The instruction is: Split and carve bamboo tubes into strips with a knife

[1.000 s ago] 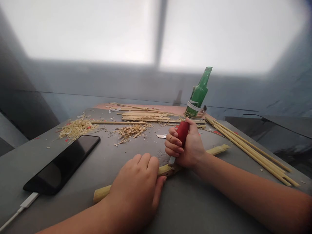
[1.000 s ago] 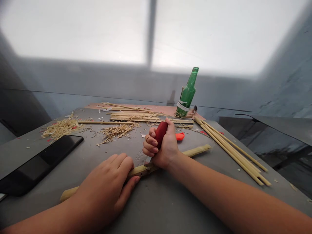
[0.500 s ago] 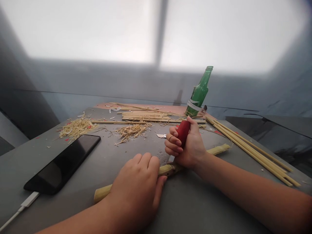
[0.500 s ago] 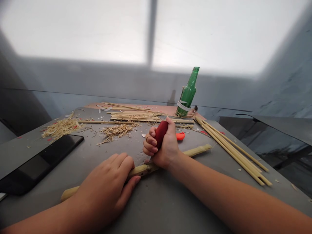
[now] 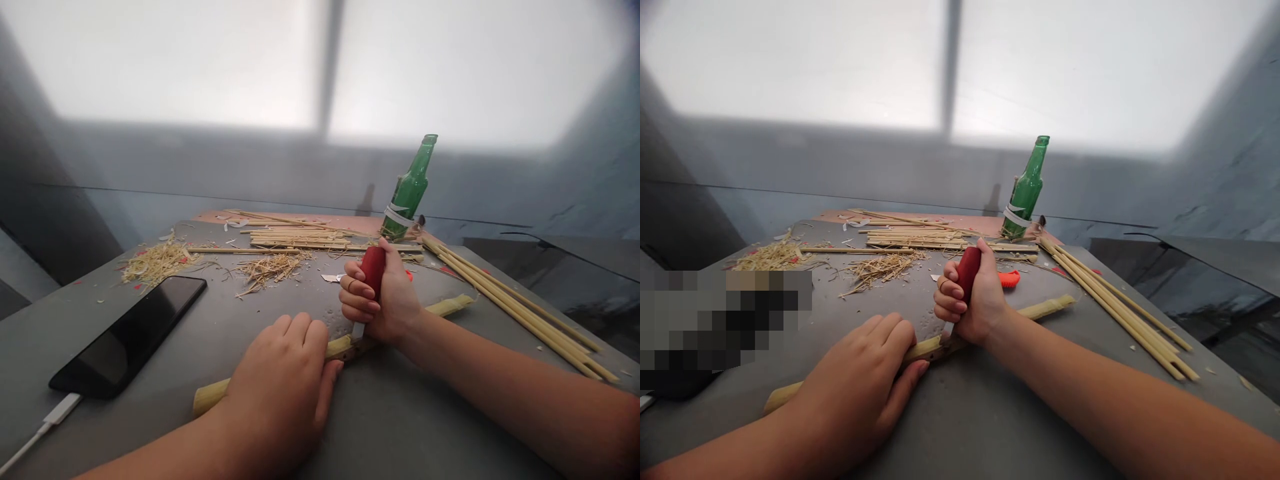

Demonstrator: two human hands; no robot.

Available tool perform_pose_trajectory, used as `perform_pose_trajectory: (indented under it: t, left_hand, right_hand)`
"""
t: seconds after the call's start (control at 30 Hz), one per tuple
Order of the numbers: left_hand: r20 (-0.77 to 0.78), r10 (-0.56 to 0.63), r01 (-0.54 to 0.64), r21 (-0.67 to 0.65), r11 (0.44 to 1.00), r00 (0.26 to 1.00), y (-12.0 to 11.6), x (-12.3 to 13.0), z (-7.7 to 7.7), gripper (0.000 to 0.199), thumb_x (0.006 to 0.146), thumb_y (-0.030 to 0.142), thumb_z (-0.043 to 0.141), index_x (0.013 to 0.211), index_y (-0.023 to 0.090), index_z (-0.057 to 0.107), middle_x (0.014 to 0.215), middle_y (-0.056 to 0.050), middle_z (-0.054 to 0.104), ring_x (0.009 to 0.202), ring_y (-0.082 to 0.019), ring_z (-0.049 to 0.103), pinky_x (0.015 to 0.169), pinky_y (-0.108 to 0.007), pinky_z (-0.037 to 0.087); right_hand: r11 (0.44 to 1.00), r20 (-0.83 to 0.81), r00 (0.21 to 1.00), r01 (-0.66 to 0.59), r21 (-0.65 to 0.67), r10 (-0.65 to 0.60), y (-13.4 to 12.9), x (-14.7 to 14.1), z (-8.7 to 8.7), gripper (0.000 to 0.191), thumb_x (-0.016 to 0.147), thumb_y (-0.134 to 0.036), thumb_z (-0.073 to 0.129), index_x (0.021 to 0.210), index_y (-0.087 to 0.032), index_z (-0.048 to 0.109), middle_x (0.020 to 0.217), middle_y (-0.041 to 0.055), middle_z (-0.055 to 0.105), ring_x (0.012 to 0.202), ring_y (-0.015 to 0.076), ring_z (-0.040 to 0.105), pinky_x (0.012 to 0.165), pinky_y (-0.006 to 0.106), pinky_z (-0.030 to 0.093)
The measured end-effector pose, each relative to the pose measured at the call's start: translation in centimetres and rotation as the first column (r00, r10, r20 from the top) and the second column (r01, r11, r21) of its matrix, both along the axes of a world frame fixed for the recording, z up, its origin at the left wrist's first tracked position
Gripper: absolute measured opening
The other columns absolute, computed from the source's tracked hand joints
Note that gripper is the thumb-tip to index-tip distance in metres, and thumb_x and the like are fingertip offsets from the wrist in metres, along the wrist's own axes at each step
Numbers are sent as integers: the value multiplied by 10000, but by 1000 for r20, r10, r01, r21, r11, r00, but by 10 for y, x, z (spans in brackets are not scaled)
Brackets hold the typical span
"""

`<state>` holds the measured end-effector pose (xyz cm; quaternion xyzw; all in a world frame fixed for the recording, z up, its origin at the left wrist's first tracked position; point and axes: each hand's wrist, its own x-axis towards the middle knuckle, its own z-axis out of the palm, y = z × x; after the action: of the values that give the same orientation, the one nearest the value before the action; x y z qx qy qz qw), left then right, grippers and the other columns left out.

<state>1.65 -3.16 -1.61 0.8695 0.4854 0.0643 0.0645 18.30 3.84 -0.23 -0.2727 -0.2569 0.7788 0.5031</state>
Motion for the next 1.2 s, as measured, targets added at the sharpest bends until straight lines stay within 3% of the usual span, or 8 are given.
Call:
perform_pose_trajectory:
  t: [0.13,0.27,0.4,0.57,0.7,0.83,1.2]
  left_hand:
    - [-13,4,-4,5,1000,1000,-1,0,0,220,993,323,397,951,216,585,967,-82,626,886,-285,574,791,-415,474]
    - [-25,-1,1,1,1000,1000,-1,0,0,223,995,325,389,955,218,581,971,-81,624,888,-283,569,794,-412,471]
    - [-16,3,-3,-4,1000,1000,0,0,-1,217,996,326,390,955,216,573,978,-83,621,894,-282,566,798,-419,473]
    - [-19,2,-2,-16,1000,1000,0,0,0,217,993,318,395,955,207,577,975,-87,617,899,-292,569,800,-435,478]
    - [-4,-7,7,-10,1000,1000,1,0,1,222,995,305,389,951,202,581,966,-87,617,886,-293,571,794,-441,479]
    - [-11,-3,3,-12,1000,1000,1,0,1,223,993,313,391,952,203,581,962,-87,615,889,-296,570,792,-442,481]
    - [-23,3,-3,13,1000,1000,2,1,-2,220,988,326,392,947,219,580,963,-75,623,883,-273,562,793,-407,472]
  right_hand:
    - [998,2,999,46,35,-46,1,2,-2,787,859,-872,225,507,-210,462,366,-37,385,308,84,262,302,202,294]
    - [999,-6,1000,-25,25,25,1,3,-2,774,868,-861,240,515,-208,459,363,-45,386,296,74,221,288,196,243]
    - [999,-12,1000,25,44,-25,0,1,-2,784,855,-874,242,508,-208,466,363,-36,397,300,80,267,298,201,288]
    - [999,9,999,36,8,-36,0,0,0,823,881,-851,150,482,-204,465,342,-44,354,283,72,195,269,197,227]
    - [998,12,998,54,21,-54,-1,0,1,818,864,-870,181,492,-204,476,359,-34,380,300,80,254,289,200,286]
    - [1000,38,999,9,-19,-8,-2,0,3,842,887,-846,135,477,-195,476,340,-44,348,287,66,192,270,188,213]
    - [997,43,997,70,21,-70,-1,-3,2,867,873,-857,131,459,-191,503,349,-23,381,279,84,295,296,212,267]
